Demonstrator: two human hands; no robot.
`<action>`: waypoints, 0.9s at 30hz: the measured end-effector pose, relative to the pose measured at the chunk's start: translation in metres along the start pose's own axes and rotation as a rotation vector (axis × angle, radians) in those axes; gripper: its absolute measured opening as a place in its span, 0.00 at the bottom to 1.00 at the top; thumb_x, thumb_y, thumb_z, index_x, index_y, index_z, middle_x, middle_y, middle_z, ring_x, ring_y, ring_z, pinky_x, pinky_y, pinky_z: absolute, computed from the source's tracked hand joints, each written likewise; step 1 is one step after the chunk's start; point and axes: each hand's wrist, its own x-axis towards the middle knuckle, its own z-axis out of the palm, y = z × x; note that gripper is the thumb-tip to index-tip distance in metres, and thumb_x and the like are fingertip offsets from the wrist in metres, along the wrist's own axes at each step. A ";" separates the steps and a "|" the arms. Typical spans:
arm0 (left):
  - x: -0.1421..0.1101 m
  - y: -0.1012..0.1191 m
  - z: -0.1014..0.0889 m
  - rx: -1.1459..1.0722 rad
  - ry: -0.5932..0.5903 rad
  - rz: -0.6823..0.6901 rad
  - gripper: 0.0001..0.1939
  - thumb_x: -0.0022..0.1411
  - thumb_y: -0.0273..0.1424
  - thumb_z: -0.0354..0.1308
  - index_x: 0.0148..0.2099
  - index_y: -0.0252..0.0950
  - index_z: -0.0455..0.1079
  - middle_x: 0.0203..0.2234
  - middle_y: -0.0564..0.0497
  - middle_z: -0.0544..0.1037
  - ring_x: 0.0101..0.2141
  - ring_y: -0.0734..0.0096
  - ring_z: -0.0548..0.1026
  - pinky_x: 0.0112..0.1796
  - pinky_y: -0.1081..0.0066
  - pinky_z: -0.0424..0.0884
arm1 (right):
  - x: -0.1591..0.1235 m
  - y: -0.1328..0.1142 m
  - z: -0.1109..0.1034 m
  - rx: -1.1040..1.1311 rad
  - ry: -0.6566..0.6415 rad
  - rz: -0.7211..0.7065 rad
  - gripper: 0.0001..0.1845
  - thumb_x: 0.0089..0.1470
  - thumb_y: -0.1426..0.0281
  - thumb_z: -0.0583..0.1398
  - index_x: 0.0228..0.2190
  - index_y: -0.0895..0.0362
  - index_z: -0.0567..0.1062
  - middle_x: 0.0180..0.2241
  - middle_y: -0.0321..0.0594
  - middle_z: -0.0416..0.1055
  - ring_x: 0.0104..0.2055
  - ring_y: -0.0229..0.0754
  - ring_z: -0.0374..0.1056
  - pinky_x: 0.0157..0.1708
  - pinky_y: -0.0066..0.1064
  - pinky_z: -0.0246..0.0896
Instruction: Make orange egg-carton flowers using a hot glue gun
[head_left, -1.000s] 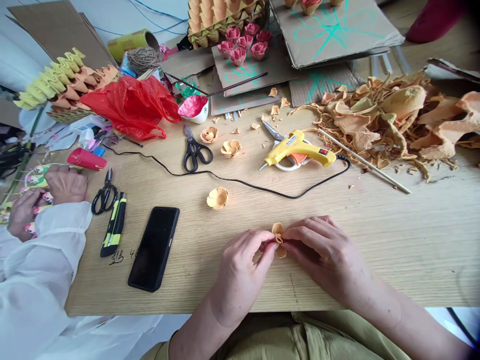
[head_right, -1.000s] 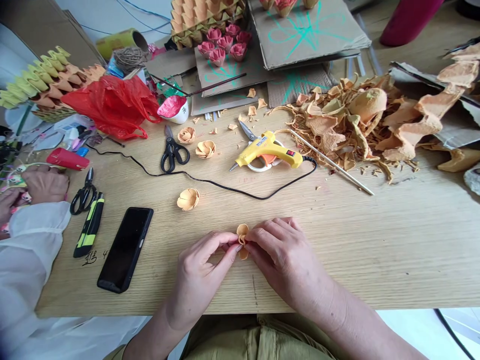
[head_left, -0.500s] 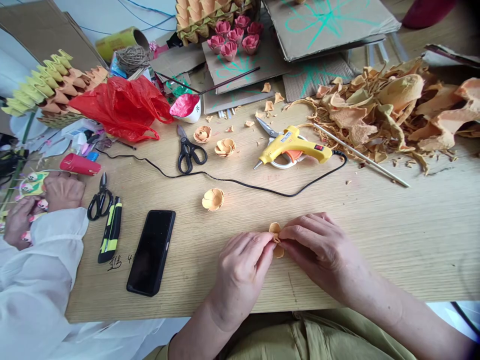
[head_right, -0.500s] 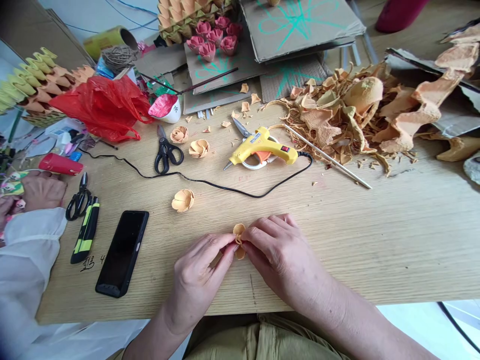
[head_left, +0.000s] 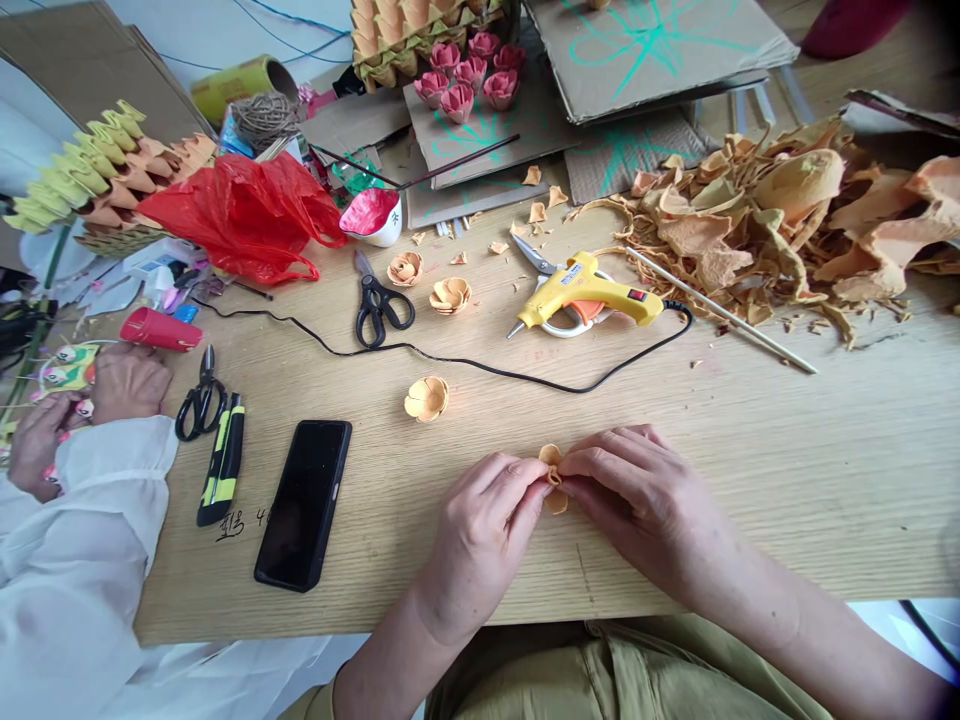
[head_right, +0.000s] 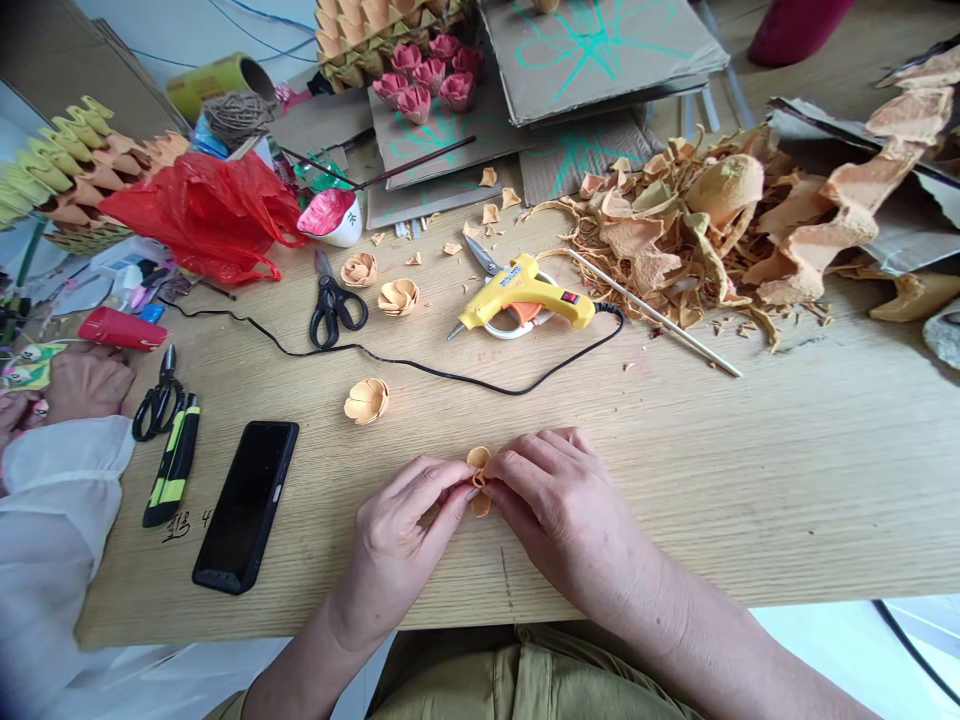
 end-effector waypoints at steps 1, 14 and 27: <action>0.000 0.000 0.000 -0.004 -0.001 0.001 0.08 0.70 0.22 0.57 0.48 0.38 0.71 0.36 0.51 0.80 0.37 0.71 0.77 0.41 0.71 0.74 | 0.000 0.000 0.000 0.001 -0.001 -0.001 0.08 0.66 0.74 0.59 0.33 0.55 0.72 0.34 0.40 0.79 0.36 0.44 0.74 0.39 0.38 0.57; 0.001 0.000 0.002 -0.022 0.051 0.021 0.07 0.70 0.21 0.58 0.46 0.36 0.73 0.35 0.51 0.80 0.36 0.72 0.78 0.41 0.72 0.75 | -0.001 0.001 -0.001 0.076 -0.011 0.021 0.05 0.66 0.75 0.60 0.35 0.55 0.73 0.33 0.38 0.77 0.37 0.42 0.73 0.41 0.36 0.56; 0.001 -0.005 0.001 -0.027 0.022 0.035 0.07 0.69 0.21 0.58 0.46 0.36 0.72 0.36 0.51 0.79 0.36 0.71 0.78 0.40 0.72 0.73 | 0.000 -0.001 -0.001 0.021 -0.012 0.003 0.04 0.67 0.74 0.59 0.37 0.55 0.73 0.33 0.38 0.77 0.37 0.43 0.72 0.39 0.37 0.55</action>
